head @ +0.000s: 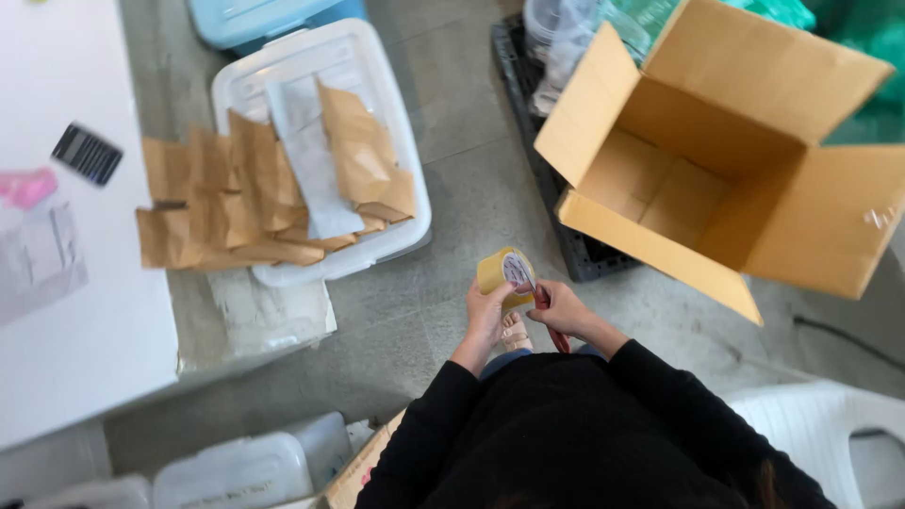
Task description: Taping a cardboard box, wiping down storage bin lids, and organizing tools on a workspace table.
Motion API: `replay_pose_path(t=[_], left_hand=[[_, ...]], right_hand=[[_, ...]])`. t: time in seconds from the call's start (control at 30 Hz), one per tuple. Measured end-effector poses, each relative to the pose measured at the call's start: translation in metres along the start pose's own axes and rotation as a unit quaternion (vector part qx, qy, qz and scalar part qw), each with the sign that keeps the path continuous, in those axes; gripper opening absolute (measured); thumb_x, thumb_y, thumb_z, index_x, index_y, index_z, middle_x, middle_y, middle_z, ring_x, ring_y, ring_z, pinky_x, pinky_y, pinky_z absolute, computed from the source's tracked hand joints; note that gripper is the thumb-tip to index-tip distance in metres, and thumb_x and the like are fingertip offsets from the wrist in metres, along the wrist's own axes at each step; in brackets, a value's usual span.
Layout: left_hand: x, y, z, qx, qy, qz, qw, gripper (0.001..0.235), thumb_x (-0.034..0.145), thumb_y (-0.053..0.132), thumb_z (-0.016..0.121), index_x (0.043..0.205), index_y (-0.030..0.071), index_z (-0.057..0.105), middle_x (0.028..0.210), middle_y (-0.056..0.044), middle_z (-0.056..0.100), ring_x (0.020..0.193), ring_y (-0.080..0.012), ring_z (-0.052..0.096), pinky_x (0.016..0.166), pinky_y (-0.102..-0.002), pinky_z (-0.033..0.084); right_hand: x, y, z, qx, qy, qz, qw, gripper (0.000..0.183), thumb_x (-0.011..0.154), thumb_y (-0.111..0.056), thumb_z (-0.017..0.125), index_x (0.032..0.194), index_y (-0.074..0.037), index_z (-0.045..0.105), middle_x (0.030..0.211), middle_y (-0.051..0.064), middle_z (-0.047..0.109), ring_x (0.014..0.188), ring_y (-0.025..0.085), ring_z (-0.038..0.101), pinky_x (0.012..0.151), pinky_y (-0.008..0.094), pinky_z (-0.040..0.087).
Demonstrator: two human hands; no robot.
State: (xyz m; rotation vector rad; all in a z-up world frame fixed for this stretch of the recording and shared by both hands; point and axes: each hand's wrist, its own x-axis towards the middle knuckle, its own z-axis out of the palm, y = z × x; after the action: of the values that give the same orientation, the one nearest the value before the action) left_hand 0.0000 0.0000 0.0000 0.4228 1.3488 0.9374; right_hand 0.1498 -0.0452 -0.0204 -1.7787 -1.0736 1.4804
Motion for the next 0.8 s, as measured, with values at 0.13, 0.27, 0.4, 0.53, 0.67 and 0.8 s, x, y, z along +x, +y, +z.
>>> replay_pose_path(t=[0.13, 0.27, 0.4, 0.53, 0.67, 0.8], left_hand=[[-0.016, -0.001, 0.021, 0.018, -0.033, -0.048, 0.998, 0.042, 0.063, -0.003, 0.082, 0.1, 0.011, 0.066, 0.087, -0.004, 0.064, 0.08, -0.0196, 0.065, 0.071, -0.034, 0.058], [-0.028, -0.017, 0.043, 0.08, -0.065, -0.106, 0.989, 0.044, 0.066, 0.002, 0.086, 0.104, 0.013, 0.067, 0.089, -0.005, 0.068, 0.079, -0.0237, 0.07, 0.068, -0.04, 0.062], [-0.029, -0.046, 0.064, 0.129, -0.093, -0.123, 0.98, 0.046, 0.069, 0.009, 0.088, 0.11, 0.012, 0.066, 0.092, -0.008, 0.068, 0.08, -0.0271, 0.069, 0.067, -0.044, 0.061], [-0.061, -0.056, 0.097, 0.149, -0.114, -0.111, 0.976, 0.047, 0.071, 0.008, 0.083, 0.113, 0.01, 0.062, 0.096, -0.008, 0.062, 0.087, -0.0253, 0.065, 0.071, -0.04, 0.058], [-0.056, -0.101, 0.108, 0.173, -0.129, -0.107, 0.971, 0.043, 0.065, 0.003, 0.086, 0.103, 0.014, 0.068, 0.085, -0.004, 0.065, 0.077, -0.0214, 0.067, 0.063, -0.036, 0.057], [-0.087, -0.11, 0.113, 0.167, -0.106, -0.104, 0.975, 0.043, 0.061, 0.002, 0.086, 0.1, 0.011, 0.071, 0.085, -0.006, 0.067, 0.077, -0.0217, 0.067, 0.062, -0.034, 0.056]], right_hand=[[-0.016, 0.021, -0.009, -0.032, 0.044, 0.033, 0.998, 0.037, 0.065, -0.019, 0.085, 0.101, -0.018, 0.078, 0.061, 0.005, 0.06, 0.066, 0.023, 0.067, 0.068, 0.035, 0.053], [-0.045, 0.022, -0.027, -0.056, 0.104, 0.06, 0.991, 0.03, 0.069, -0.023, 0.086, 0.076, -0.007, 0.061, 0.062, 0.013, 0.063, 0.071, 0.036, 0.068, 0.07, 0.042, 0.052], [-0.065, 0.041, -0.045, -0.049, 0.155, 0.078, 0.984, 0.04, 0.067, -0.028, 0.09, 0.091, -0.005, 0.068, 0.067, 0.013, 0.066, 0.077, 0.032, 0.072, 0.074, 0.042, 0.056], [-0.086, 0.059, -0.067, -0.022, 0.187, 0.077, 0.979, 0.035, 0.066, -0.03, 0.09, 0.079, -0.01, 0.064, 0.065, 0.01, 0.067, 0.073, 0.029, 0.071, 0.07, 0.039, 0.055], [-0.103, 0.09, -0.085, -0.003, 0.193, 0.081, 0.978, 0.04, 0.065, -0.033, 0.092, 0.077, -0.009, 0.062, 0.064, 0.012, 0.066, 0.071, 0.03, 0.07, 0.068, 0.039, 0.054], [-0.122, 0.099, -0.09, 0.025, 0.213, 0.099, 0.972, 0.044, 0.061, -0.032, 0.095, 0.069, -0.011, 0.058, 0.057, 0.008, 0.06, 0.063, 0.025, 0.066, 0.063, 0.033, 0.052]])
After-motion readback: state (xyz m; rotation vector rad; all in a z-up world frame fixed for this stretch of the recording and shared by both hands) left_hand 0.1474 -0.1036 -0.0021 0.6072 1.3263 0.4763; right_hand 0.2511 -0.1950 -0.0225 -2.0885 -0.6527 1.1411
